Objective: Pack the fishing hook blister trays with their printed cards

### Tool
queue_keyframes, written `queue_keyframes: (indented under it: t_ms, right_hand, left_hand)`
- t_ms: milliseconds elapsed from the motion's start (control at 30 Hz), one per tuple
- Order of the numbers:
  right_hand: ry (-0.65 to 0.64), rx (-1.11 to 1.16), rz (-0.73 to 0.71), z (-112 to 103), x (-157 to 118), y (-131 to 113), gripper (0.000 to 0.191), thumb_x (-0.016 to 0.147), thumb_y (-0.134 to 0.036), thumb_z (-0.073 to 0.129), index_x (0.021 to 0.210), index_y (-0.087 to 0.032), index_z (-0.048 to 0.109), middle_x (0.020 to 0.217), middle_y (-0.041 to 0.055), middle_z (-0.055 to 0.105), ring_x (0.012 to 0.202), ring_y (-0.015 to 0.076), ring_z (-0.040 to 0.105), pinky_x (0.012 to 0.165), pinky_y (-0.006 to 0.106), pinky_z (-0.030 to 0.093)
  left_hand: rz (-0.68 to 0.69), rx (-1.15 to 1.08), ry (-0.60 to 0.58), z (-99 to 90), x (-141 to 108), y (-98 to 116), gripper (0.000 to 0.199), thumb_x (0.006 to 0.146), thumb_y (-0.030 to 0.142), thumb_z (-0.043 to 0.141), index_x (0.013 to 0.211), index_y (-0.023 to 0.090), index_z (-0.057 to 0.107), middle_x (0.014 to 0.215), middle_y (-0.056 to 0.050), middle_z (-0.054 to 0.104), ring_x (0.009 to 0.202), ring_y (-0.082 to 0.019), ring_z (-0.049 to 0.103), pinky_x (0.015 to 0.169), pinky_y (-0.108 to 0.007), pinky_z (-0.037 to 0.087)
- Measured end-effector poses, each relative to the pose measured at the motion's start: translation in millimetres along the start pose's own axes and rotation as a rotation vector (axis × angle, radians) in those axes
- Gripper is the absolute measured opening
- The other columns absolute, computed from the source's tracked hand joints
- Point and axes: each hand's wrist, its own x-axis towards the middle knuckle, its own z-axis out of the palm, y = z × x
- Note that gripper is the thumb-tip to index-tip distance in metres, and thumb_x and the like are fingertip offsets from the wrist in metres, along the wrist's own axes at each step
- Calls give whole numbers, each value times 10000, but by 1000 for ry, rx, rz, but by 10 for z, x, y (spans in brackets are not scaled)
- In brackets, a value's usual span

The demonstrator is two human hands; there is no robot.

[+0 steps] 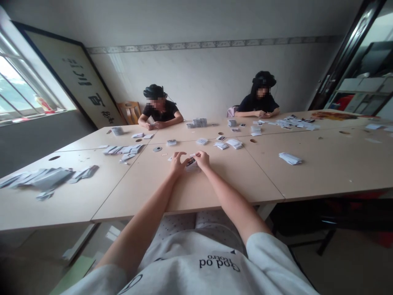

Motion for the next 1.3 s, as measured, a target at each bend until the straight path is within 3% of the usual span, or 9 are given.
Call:
queue_keyframes:
  t_ms: [267,467,900,1167,1300]
  right_hand:
    - [-10,278,89,91,54,58,306,979,-342,610,1216,-149,601,1133,78,652,914,178,670,775,352,597]
    - [-58,397,107,154,69,52,302,976,-345,615,1203,-146,611,1146,79,651,946,189,668,802,368,594]
    - [-202,384,65,92,101,100,300,976,-352,614,1193,-144,615,1132,78,656,937,186,669,804,371,591]
    - [-194,370,23,129,145,170,283,979,-349,610,1170,-141,618,1071,64,662,860,161,668,737,327,593]
    - [-189,361,11,151,167,204,301,978,-353,611,1196,-145,611,1121,75,655,915,179,668,781,357,593]
  left_hand:
    - [-51,26,57,-15,55,-41,296,944,377,617,1134,150,636,1208,-98,626,1090,-226,611,962,-455,521]
    - [-42,14,0,39,41,6,283,942,390,617,1096,154,647,1184,-93,635,1070,-217,613,964,-447,515]
    - [-30,-50,-9,87,67,-52,290,936,387,630,1093,144,651,1183,-94,644,1071,-218,623,969,-454,519]
    - [-35,-85,-58,89,84,-88,282,940,367,630,1111,143,651,1175,-93,652,1088,-223,626,970,-458,527]
    - [-62,-122,-68,124,98,-96,288,942,362,629,1127,143,645,1178,-94,649,1080,-222,630,951,-449,539]
